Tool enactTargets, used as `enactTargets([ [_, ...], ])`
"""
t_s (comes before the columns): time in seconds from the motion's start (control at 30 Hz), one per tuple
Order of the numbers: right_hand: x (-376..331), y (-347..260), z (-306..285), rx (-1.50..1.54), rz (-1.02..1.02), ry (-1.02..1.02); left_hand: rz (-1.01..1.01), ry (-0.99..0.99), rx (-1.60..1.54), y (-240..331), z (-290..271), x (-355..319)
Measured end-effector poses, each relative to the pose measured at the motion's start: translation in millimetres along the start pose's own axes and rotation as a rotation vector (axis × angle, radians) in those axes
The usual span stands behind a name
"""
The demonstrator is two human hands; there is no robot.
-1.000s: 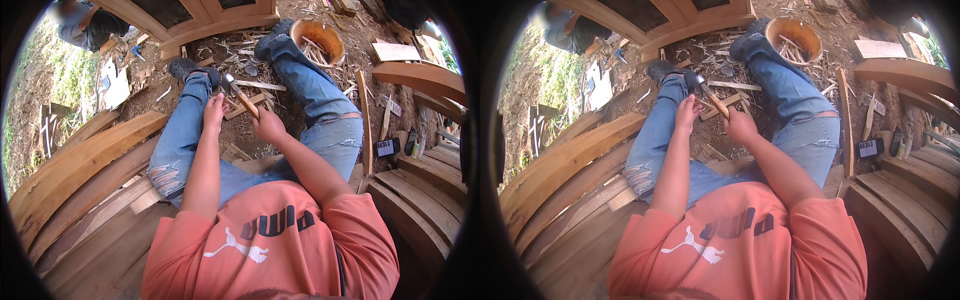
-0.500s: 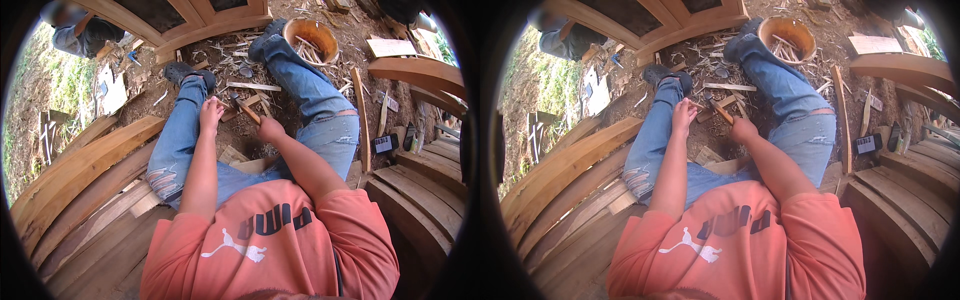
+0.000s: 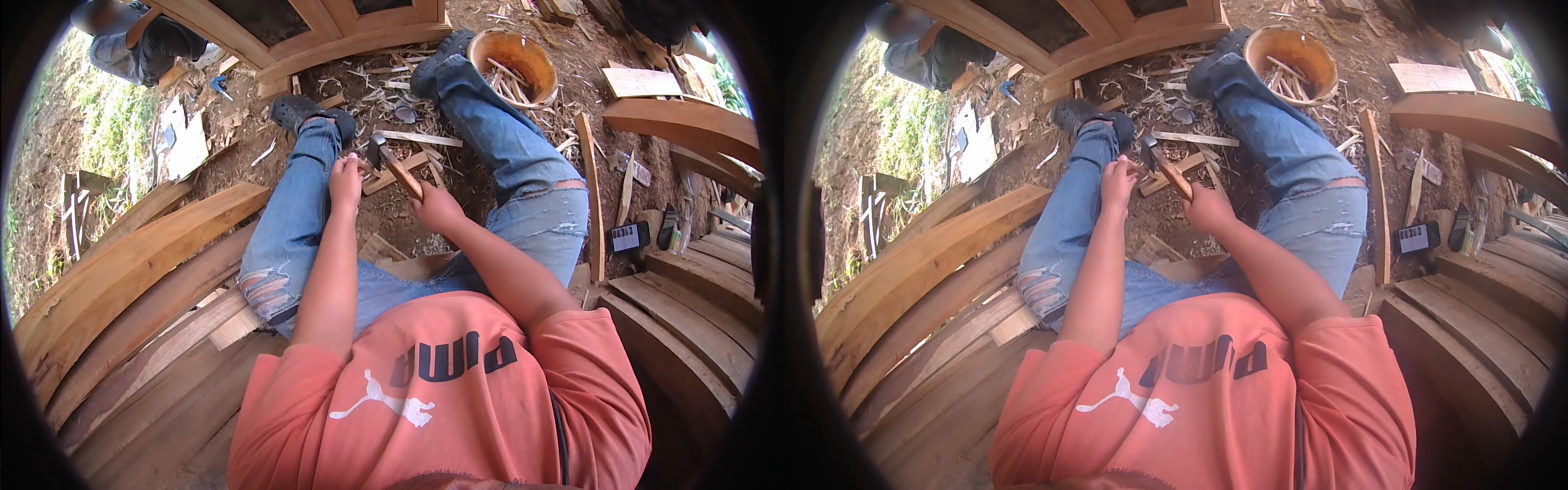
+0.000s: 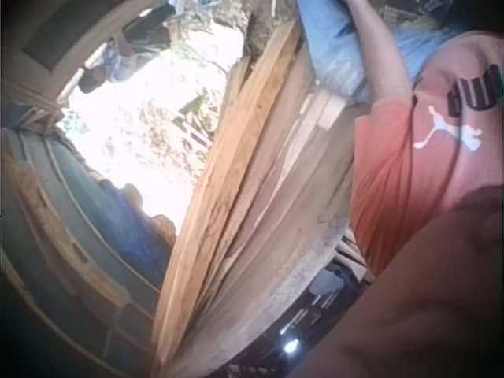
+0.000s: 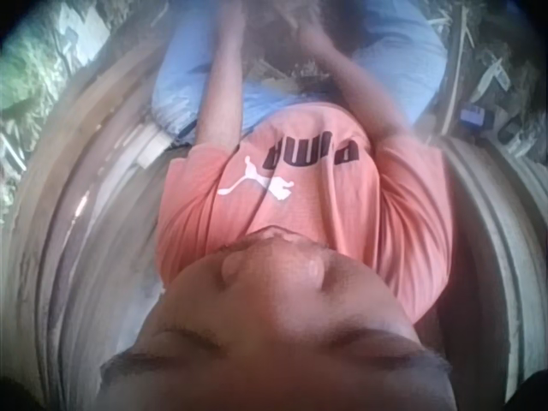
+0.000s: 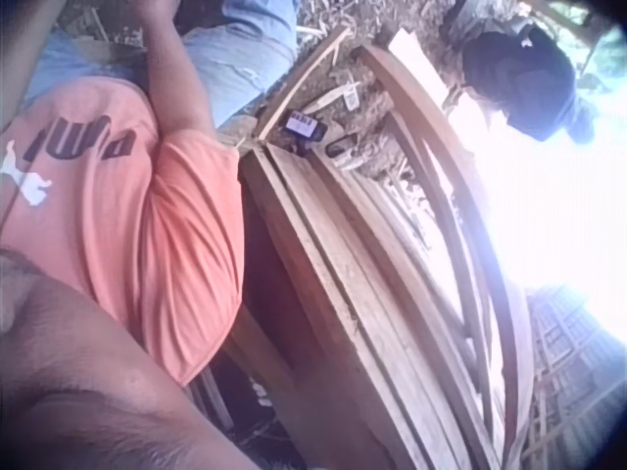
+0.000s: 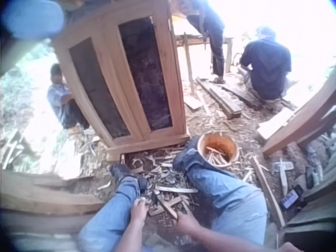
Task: The person sits on the ground and repeatedly hammers nails into a small wooden piece using a hammer. Other workers are visible nearby assembling a wooden cabinet.
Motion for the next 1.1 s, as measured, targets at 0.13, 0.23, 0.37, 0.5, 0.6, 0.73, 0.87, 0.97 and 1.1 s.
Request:
enactTargets([
  [0.13, -5, -26, -21, 0.035, -0.032, 0.069, -0.037, -0.069, 0.033, -7, -3, 5],
  [0.23, -9, -25, -14, -0.023, -0.026, 0.006, -0.039, -0.076, 0.012, -12, -3, 7],
  [0.37, -4, -5, 7, -0.059, 0.003, -0.019, -0.096, -0.03, -0.11, -16, -5, 7],
  [0.5, -8, -31, -14, -0.023, -0.051, 0.038, -0.089, -0.054, -0.078, -16, -9, 11],
  [0.6, -7, -25, -9, -0.04, -0.019, 0.012, -0.071, -0.056, -0.052, -8, 2, 7],
  [0.73, 13, 35, 30, -0.157, 0.056, -0.04, -0.086, -0.009, -0.145, -12, -7, 5],
  [0.87, 12, 0, 0, -0.018, -0.015, 0.075, -0.066, -0.019, -0.145, -15, -10, 6],
  [0.97, 7, -24, -16, 0.038, -0.052, 0.104, -0.058, -0.013, -0.11, -12, -4, 7],
  [1.1, 9, -6, 12, -0.016, -0.028, 0.041, -0.064, 0.011, -0.15, -13, -7, 6],
])
Point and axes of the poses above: each hand's wrist, its own x-axis towards the middle knuckle, its own z-axis out of the palm, y = z × x, the point moved 9 cm from there along x, towards the middle knuckle, and after that the axes turned 4 degrees about -z, right-handed, at the moved point
